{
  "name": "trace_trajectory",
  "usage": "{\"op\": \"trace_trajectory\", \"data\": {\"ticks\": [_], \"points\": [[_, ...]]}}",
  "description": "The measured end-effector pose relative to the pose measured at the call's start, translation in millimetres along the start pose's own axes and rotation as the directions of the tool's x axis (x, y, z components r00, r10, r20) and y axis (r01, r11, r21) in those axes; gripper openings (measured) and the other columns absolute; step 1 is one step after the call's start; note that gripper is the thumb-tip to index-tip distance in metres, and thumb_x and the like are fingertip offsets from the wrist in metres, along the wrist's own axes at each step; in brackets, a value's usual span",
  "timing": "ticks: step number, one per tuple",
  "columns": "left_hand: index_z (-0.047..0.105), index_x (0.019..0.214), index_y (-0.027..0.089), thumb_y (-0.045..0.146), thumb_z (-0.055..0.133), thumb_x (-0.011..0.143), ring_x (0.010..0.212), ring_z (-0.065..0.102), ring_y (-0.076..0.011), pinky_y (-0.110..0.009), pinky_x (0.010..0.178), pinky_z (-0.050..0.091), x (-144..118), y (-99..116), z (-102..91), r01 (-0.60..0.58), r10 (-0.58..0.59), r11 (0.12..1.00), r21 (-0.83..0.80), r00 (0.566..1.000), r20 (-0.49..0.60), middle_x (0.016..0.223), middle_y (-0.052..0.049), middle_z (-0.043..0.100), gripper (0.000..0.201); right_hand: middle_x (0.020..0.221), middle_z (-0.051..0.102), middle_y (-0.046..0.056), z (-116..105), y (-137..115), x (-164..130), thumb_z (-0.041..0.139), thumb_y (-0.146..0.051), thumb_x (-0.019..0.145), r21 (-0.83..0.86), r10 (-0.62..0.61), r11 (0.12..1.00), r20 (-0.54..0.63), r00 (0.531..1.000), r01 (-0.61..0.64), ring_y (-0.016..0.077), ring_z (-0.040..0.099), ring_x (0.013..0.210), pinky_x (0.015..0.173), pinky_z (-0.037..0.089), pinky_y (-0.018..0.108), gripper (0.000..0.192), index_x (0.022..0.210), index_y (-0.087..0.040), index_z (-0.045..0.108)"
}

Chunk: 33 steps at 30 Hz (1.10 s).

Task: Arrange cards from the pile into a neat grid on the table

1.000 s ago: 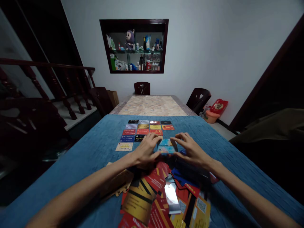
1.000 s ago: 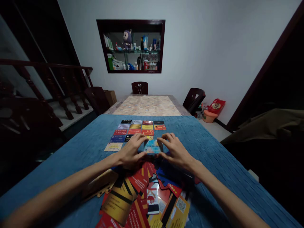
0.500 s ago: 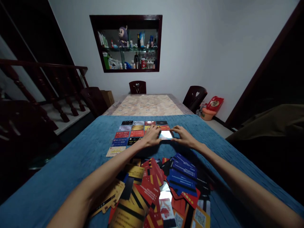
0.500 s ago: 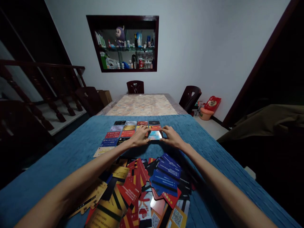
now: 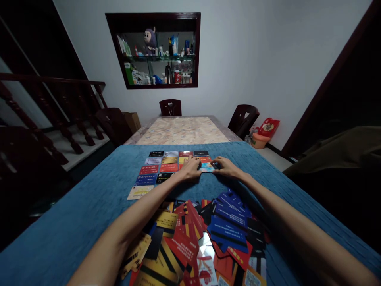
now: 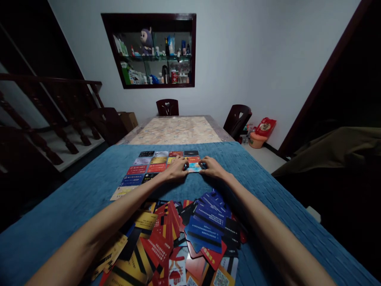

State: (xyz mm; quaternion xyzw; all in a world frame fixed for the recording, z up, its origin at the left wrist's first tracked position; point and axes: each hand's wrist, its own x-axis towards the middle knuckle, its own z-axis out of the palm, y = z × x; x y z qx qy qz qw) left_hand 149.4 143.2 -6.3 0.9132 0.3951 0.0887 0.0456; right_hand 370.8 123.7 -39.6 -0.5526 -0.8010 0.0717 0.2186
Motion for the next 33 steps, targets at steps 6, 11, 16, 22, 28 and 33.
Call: {"op": "trace_trajectory", "data": {"ticks": [6,11,16,22,28,33], "points": [[0.066,0.105,0.017,0.031,0.058,0.082,0.117,0.046,-0.0318,-0.046,0.094,0.042,2,-2,2.9,0.031,-0.03,0.999,-0.012,0.999,0.012,0.115,-0.013,0.062,0.028,0.099,0.067,0.007,2,1,3,0.071,-0.031,0.071,0.002,0.014,1.0,0.011,1.0,-0.014,0.0205,0.062,0.084,0.077,0.045,0.027,0.035,0.103,-0.017,0.073],[0.068,0.108,0.018,0.031,0.057,0.082,0.118,0.045,-0.0319,-0.048,0.096,0.041,2,-3,6.3,0.022,-0.022,0.999,-0.023,1.0,0.001,0.117,-0.013,0.062,0.03,0.099,0.069,0.005,4,2,3,0.071,-0.032,0.071,0.011,0.026,1.0,0.012,1.0,-0.026,0.0209,0.062,0.086,0.077,0.045,0.026,0.034,0.101,-0.017,0.074],[0.07,0.11,0.019,0.029,0.058,0.081,0.118,0.044,-0.0331,-0.05,0.096,0.039,2,-5,9.3,0.016,-0.016,1.0,-0.02,1.0,-0.004,0.117,-0.013,0.062,0.032,0.102,0.069,0.005,5,1,1,0.07,-0.034,0.071,0.018,0.045,0.999,0.008,0.999,-0.045,0.0227,0.062,0.09,0.08,0.045,0.027,0.036,0.103,-0.017,0.074],[0.071,0.108,0.019,0.027,0.055,0.084,0.116,0.043,-0.0325,-0.05,0.094,0.038,1,-3,8.7,-0.016,0.017,1.0,0.014,1.0,-0.025,0.116,-0.014,0.062,0.03,0.103,0.069,0.006,8,2,0,0.069,-0.035,0.072,0.019,0.081,0.997,-0.007,0.997,-0.081,0.0232,0.062,0.091,0.083,0.045,0.028,0.037,0.105,-0.018,0.074],[0.073,0.1,0.017,0.02,0.05,0.084,0.114,0.042,-0.0314,-0.049,0.092,0.039,-2,2,9.2,-0.052,0.054,0.998,0.046,0.998,-0.034,0.112,-0.013,0.063,0.028,0.108,0.068,0.005,12,4,1,0.069,-0.034,0.072,0.029,0.107,0.994,-0.018,0.994,-0.106,0.024,0.062,0.097,0.088,0.045,0.028,0.037,0.105,-0.019,0.075],[0.072,0.099,0.017,0.019,0.049,0.084,0.114,0.043,-0.0313,-0.049,0.091,0.041,-4,3,9.3,-0.058,0.059,0.997,0.045,0.997,-0.041,0.112,-0.013,0.064,0.028,0.106,0.068,0.005,10,2,2,0.071,-0.032,0.07,0.032,0.115,0.993,-0.008,0.993,-0.115,0.0256,0.063,0.095,0.087,0.046,0.03,0.035,0.102,-0.019,0.075]]}}
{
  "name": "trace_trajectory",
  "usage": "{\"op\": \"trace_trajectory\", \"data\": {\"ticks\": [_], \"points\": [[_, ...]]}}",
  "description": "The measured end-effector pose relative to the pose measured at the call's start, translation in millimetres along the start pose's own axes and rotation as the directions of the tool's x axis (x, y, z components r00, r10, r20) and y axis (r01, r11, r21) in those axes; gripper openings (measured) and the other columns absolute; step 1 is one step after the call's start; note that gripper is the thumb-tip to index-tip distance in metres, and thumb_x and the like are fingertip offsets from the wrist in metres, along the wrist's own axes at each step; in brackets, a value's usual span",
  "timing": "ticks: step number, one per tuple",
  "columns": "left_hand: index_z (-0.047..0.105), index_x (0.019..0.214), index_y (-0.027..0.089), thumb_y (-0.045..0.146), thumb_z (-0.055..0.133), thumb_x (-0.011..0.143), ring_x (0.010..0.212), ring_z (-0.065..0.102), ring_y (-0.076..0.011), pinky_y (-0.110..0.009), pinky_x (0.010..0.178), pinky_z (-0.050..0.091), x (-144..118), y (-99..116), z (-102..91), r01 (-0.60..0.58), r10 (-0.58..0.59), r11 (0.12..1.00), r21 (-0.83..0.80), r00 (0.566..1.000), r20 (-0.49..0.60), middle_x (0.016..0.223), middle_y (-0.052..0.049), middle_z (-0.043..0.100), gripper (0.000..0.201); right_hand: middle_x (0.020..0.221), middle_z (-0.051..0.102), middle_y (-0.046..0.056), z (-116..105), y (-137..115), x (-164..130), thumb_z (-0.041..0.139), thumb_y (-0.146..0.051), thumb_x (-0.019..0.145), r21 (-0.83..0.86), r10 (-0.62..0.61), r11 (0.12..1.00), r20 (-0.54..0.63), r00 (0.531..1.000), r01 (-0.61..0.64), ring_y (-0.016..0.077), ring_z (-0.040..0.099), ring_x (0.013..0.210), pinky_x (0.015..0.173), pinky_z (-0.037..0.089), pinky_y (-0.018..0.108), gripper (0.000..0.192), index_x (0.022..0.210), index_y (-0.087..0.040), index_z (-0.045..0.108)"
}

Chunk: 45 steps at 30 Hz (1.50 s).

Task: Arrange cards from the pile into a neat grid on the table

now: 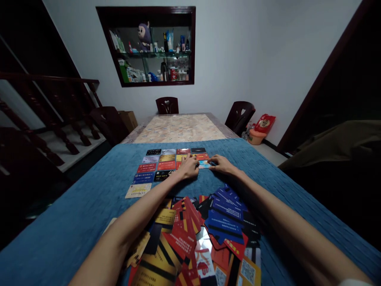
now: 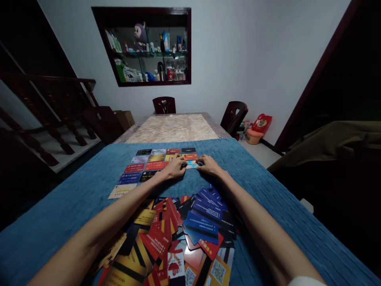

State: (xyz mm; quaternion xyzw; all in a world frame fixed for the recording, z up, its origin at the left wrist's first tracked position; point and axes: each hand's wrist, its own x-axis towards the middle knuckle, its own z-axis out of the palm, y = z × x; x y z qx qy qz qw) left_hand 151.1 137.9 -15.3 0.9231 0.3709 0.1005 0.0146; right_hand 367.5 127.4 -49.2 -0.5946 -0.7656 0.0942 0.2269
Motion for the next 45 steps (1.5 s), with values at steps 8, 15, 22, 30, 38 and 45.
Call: {"op": "trace_trajectory", "data": {"ticks": [8,15,22,30,38,45], "points": [[0.07,0.103,0.017,0.021,0.051,0.084,0.119,0.041,-0.0316,-0.048,0.095,0.038,-6,1,-5.5,0.011,-0.013,0.999,-0.032,0.999,-0.049,0.113,-0.012,0.064,0.027,0.104,0.07,0.005,-7,-7,-9,0.071,-0.031,0.073,0.003,-0.017,1.0,-0.021,1.0,0.017,0.0234,0.063,0.091,0.081,0.047,0.029,0.041,0.112,-0.02,0.072],[0.069,0.105,0.019,0.022,0.052,0.085,0.12,0.04,-0.0313,-0.048,0.095,0.037,-27,8,-16.9,-0.039,0.034,0.998,-0.043,0.994,-0.1,0.115,-0.011,0.062,0.027,0.11,0.069,0.01,-17,-19,-35,0.065,-0.027,0.079,-0.009,-0.06,0.998,-0.079,0.995,0.059,0.0244,0.062,0.098,0.09,0.044,0.034,0.034,0.112,-0.017,0.07],[0.068,0.107,0.02,0.023,0.055,0.085,0.123,0.039,-0.0309,-0.05,0.099,0.033,-59,35,-25.8,-0.079,0.063,0.989,-0.124,0.99,-0.127,0.116,-0.009,0.064,0.025,0.106,0.07,0.009,-28,-39,-85,0.061,-0.028,0.084,0.007,-0.122,0.992,-0.15,0.981,0.124,0.0251,0.058,0.096,0.088,0.043,0.039,0.025,0.106,-0.021,0.071],[0.067,0.111,0.02,0.028,0.06,0.084,0.126,0.039,-0.0326,-0.054,0.102,0.03,-105,76,-29.7,-0.191,0.177,0.955,-0.226,0.981,-0.078,0.118,-0.009,0.066,0.029,0.1,0.07,0.009,-37,-72,-156,0.057,-0.035,0.088,0.063,-0.125,0.989,-0.151,0.981,0.136,0.0254,0.056,0.097,0.088,0.044,0.042,0.022,0.1,-0.023,0.072],[0.061,0.121,0.02,0.031,0.064,0.081,0.132,0.035,-0.0349,-0.059,0.105,0.027,-119,93,-33.7,-0.278,0.298,0.921,-0.272,0.954,0.037,0.129,-0.009,0.061,0.042,0.108,0.068,0.01,-44,-91,-190,0.064,-0.045,0.084,-0.062,-0.148,0.987,-0.053,0.988,0.145,0.0281,0.054,0.102,0.088,0.044,0.046,0.033,0.107,-0.024,0.07],[0.064,0.115,0.022,0.031,0.067,0.08,0.133,0.035,-0.0354,-0.058,0.105,0.028,-121,89,-25.7,-0.297,0.333,0.916,-0.271,0.938,0.098,0.127,-0.01,0.062,0.036,0.111,0.066,0.012,-42,-99,-193,0.066,-0.045,0.081,-0.139,-0.188,0.971,0.066,0.98,0.195,0.0292,0.053,0.102,0.084,0.043,0.044,0.034,0.109,-0.026,0.07]]}}
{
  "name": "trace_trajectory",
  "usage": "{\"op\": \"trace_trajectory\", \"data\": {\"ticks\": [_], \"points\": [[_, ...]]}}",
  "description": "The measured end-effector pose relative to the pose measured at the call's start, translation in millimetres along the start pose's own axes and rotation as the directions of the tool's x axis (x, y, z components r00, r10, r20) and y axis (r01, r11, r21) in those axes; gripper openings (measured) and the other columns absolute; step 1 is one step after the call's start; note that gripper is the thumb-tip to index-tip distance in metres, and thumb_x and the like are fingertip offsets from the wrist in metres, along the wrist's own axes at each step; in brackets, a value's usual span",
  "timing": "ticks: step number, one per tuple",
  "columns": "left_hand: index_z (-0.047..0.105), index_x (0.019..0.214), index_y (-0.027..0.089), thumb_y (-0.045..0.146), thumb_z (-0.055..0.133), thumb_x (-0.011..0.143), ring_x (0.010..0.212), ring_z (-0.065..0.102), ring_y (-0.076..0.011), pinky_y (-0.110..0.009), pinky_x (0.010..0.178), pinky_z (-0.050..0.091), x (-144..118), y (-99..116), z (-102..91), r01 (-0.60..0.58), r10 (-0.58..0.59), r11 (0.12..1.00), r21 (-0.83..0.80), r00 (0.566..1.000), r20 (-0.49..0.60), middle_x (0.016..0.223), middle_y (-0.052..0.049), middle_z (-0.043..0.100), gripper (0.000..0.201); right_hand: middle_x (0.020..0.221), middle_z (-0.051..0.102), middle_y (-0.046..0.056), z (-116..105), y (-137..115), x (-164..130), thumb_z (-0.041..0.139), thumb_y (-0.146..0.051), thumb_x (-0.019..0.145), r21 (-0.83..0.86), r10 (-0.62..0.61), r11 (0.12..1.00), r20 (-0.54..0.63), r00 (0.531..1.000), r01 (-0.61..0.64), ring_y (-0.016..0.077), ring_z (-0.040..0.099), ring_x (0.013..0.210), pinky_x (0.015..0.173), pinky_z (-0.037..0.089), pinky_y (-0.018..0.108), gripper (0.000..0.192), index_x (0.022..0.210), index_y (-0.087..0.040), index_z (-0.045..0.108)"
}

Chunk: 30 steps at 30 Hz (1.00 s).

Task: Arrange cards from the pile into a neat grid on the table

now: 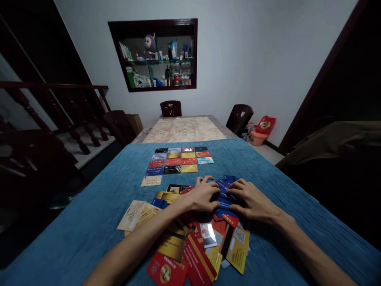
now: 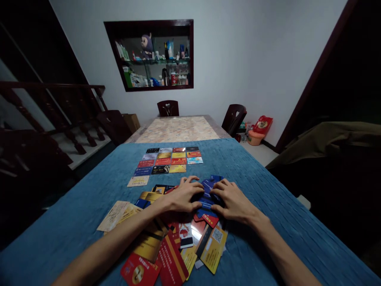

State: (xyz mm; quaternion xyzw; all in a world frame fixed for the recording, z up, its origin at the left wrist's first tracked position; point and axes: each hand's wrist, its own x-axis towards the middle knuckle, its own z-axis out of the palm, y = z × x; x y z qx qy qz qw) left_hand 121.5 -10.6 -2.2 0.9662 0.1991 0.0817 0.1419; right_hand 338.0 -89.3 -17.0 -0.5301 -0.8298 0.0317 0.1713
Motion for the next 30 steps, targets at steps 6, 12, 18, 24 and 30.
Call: {"op": "trace_trajectory", "data": {"ticks": [6,12,18,24,30], "points": [[0.065,0.111,0.021,0.031,0.066,0.082,0.127,0.039,-0.0322,-0.053,0.101,0.033,1,0,1.2,-0.02,0.021,0.999,0.024,0.999,-0.025,0.119,-0.009,0.062,0.031,0.111,0.065,0.011,6,3,0,0.066,-0.045,0.081,0.024,0.013,1.0,-0.006,1.0,-0.013,0.0291,0.053,0.101,0.083,0.044,0.045,0.036,0.112,-0.027,0.068],[0.067,0.104,0.018,0.027,0.064,0.084,0.124,0.04,-0.0312,-0.051,0.098,0.036,0,6,-4.4,-0.035,0.034,0.997,0.069,0.999,0.011,0.115,-0.01,0.062,0.022,0.11,0.065,0.01,5,3,1,0.063,-0.041,0.084,0.061,0.009,0.998,0.022,1.0,-0.01,0.0276,0.054,0.102,0.085,0.044,0.043,0.03,0.11,-0.025,0.069],[0.07,0.1,0.02,0.025,0.06,0.088,0.124,0.04,-0.0303,-0.05,0.099,0.036,-2,6,-13.4,-0.103,0.101,0.992,0.066,0.994,0.035,0.111,-0.01,0.066,0.017,0.1,0.068,0.009,1,2,1,0.061,-0.041,0.087,0.047,-0.026,0.999,-0.002,1.0,0.026,0.025,0.056,0.095,0.083,0.042,0.04,0.024,0.101,-0.024,0.072],[0.072,0.096,0.021,0.028,0.057,0.091,0.121,0.044,-0.0275,-0.048,0.101,0.035,-2,0,-18.7,-0.103,0.102,0.995,0.0,0.994,0.047,0.105,-0.008,0.071,0.017,0.092,0.07,0.008,-5,0,0,0.057,-0.038,0.09,0.095,-0.055,0.994,-0.047,0.997,0.059,0.023,0.06,0.089,0.084,0.044,0.04,0.022,0.093,-0.023,0.073],[0.073,0.089,0.017,0.019,0.055,0.091,0.102,0.056,-0.0197,-0.031,0.091,0.043,3,-9,-16.4,-0.128,0.116,0.986,-0.105,0.987,-0.112,0.091,-0.007,0.071,0.018,0.089,0.072,0.008,-3,3,-2,0.051,-0.031,0.094,0.14,-0.082,0.983,-0.235,0.969,0.117,0.021,0.062,0.085,0.078,0.048,0.036,0.023,0.098,-0.021,0.071]]}}
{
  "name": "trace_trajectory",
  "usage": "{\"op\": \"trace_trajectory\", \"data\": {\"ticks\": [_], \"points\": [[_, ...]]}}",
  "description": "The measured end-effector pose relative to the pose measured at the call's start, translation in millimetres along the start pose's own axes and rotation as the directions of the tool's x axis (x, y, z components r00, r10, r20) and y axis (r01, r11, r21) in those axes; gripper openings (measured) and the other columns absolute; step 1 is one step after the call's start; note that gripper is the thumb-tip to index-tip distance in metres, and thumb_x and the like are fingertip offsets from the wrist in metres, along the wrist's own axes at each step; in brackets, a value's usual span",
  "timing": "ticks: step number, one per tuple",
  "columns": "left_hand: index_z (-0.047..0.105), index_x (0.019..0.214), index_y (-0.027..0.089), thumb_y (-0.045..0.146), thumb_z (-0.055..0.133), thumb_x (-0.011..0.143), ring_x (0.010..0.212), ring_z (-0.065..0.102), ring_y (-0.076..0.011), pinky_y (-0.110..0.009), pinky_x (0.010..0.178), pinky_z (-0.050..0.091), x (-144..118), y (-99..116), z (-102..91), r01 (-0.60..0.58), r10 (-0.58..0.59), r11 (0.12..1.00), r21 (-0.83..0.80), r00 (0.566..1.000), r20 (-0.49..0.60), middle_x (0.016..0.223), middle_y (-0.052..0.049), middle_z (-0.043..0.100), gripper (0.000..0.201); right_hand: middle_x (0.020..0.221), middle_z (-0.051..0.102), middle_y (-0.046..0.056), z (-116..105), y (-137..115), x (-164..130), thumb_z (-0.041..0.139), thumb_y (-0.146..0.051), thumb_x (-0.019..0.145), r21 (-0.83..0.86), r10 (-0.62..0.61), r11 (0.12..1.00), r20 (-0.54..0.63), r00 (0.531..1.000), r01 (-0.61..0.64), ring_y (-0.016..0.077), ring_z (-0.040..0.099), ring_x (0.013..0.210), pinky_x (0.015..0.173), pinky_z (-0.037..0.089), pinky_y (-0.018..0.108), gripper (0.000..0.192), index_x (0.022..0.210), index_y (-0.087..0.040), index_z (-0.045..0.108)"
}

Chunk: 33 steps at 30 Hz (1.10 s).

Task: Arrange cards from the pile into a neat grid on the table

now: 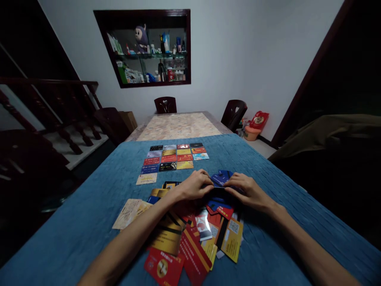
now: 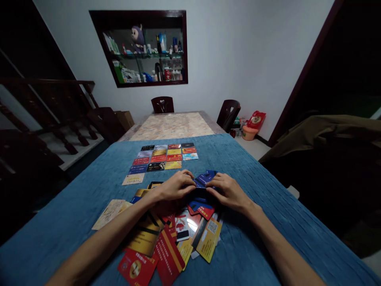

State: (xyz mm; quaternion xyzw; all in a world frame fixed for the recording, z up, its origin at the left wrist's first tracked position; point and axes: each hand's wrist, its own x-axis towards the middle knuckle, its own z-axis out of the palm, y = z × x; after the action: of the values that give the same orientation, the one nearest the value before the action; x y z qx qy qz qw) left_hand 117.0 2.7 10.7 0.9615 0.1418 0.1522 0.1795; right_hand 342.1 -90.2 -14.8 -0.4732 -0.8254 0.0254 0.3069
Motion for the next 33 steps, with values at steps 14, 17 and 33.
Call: {"op": "trace_trajectory", "data": {"ticks": [14,17,33], "points": [[0.072,0.102,0.015,0.005,0.053,0.081,0.091,0.059,-0.0196,-0.03,0.082,0.049,2,-15,16.5,0.075,-0.08,0.997,-0.033,0.976,-0.201,0.093,-0.009,0.07,0.03,0.093,0.07,0.009,12,10,-3,0.049,-0.022,0.089,-0.008,0.096,0.995,-0.032,0.995,-0.096,0.0219,0.062,0.086,0.077,0.05,0.035,0.033,0.119,-0.019,0.063],[0.069,0.109,0.014,0.003,0.052,0.078,0.091,0.058,-0.0203,-0.031,0.083,0.049,1,-14,18.4,0.073,-0.077,0.997,-0.029,0.978,-0.195,0.096,-0.009,0.07,0.037,0.099,0.07,0.01,15,14,-4,0.05,-0.023,0.088,-0.037,0.118,0.992,-0.033,0.992,-0.12,0.0232,0.062,0.088,0.079,0.05,0.037,0.036,0.122,-0.018,0.06],[0.063,0.114,0.018,0.004,0.05,0.078,0.085,0.058,-0.0198,-0.031,0.083,0.047,1,-7,20.4,0.201,-0.198,0.979,-0.011,0.952,-0.235,0.094,-0.006,0.068,0.041,0.103,0.068,0.01,19,10,-2,0.053,-0.024,0.087,-0.066,0.16,0.984,-0.082,0.984,-0.165,0.024,0.062,0.092,0.081,0.049,0.038,0.036,0.122,-0.02,0.057]]}}
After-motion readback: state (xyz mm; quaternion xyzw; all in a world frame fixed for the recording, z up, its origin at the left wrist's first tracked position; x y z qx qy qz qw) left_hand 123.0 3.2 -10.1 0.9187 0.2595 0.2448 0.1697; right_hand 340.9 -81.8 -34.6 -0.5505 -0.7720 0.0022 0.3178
